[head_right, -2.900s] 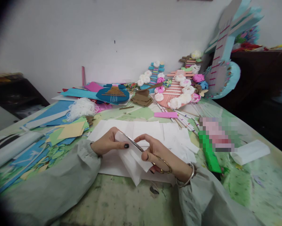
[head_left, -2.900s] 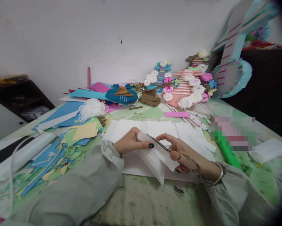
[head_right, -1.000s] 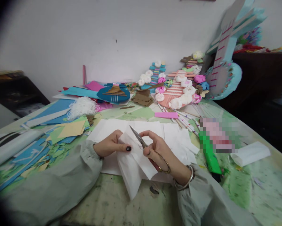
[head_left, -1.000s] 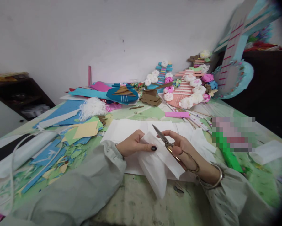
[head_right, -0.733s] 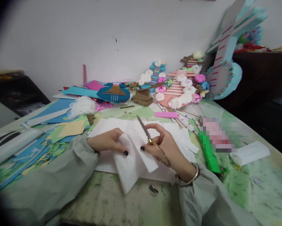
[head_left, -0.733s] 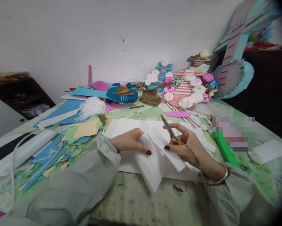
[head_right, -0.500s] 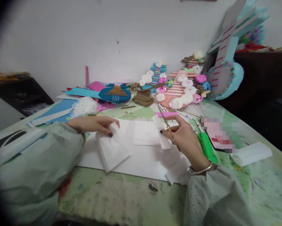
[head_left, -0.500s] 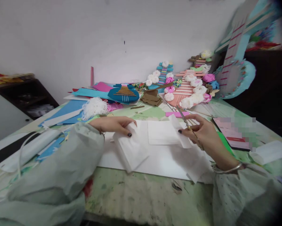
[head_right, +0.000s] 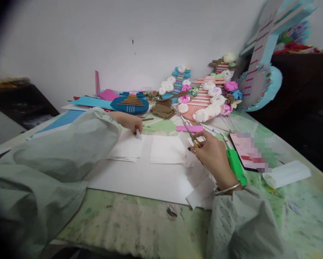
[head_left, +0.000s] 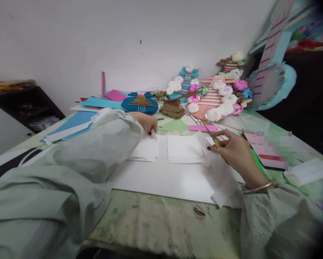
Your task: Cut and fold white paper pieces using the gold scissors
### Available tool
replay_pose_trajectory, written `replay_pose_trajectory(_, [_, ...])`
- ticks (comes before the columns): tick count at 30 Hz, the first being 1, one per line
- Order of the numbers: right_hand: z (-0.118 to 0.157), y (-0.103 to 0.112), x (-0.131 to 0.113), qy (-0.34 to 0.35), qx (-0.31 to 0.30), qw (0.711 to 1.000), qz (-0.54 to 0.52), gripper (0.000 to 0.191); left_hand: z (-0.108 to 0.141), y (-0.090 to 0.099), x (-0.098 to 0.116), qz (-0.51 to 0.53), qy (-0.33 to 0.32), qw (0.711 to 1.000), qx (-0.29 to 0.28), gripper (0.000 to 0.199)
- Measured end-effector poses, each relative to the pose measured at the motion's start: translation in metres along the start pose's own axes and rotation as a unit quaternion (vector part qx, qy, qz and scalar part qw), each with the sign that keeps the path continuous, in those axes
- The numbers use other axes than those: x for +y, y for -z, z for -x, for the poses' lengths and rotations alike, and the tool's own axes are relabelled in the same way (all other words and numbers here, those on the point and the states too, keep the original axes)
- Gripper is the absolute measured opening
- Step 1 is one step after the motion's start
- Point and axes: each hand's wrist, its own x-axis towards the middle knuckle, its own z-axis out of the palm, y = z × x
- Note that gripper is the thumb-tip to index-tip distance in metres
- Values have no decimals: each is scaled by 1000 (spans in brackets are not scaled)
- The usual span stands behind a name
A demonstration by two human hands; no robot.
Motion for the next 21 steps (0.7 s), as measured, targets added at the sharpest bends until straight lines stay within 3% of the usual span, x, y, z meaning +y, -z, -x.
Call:
replay_pose_trajectory(3, [-2, 2, 0, -13, 10, 1000, 4, 34, -7, 2, 2, -31, -3, 1000, -1, 36])
replay_pose_trajectory(7, [-3, 3, 1, -17, 9, 1000, 16, 33, -2, 1, 14, -31, -5, 999, -34, 26])
replay_pose_trajectory(10, [-3, 3, 2, -19, 10, 999, 27, 33, 2, -3, 21, -22, -8, 999, -23, 24])
replay_pose_trajectory(17, [-6, 6, 8, -16, 15, 993, 116, 28, 9, -5, 21, -64, -21, 997, 46, 42])
replay_pose_trajectory(21, [-8, 9, 11, -18, 37, 984, 174, 29, 15, -12, 37, -119, -95, 974, 167, 42])
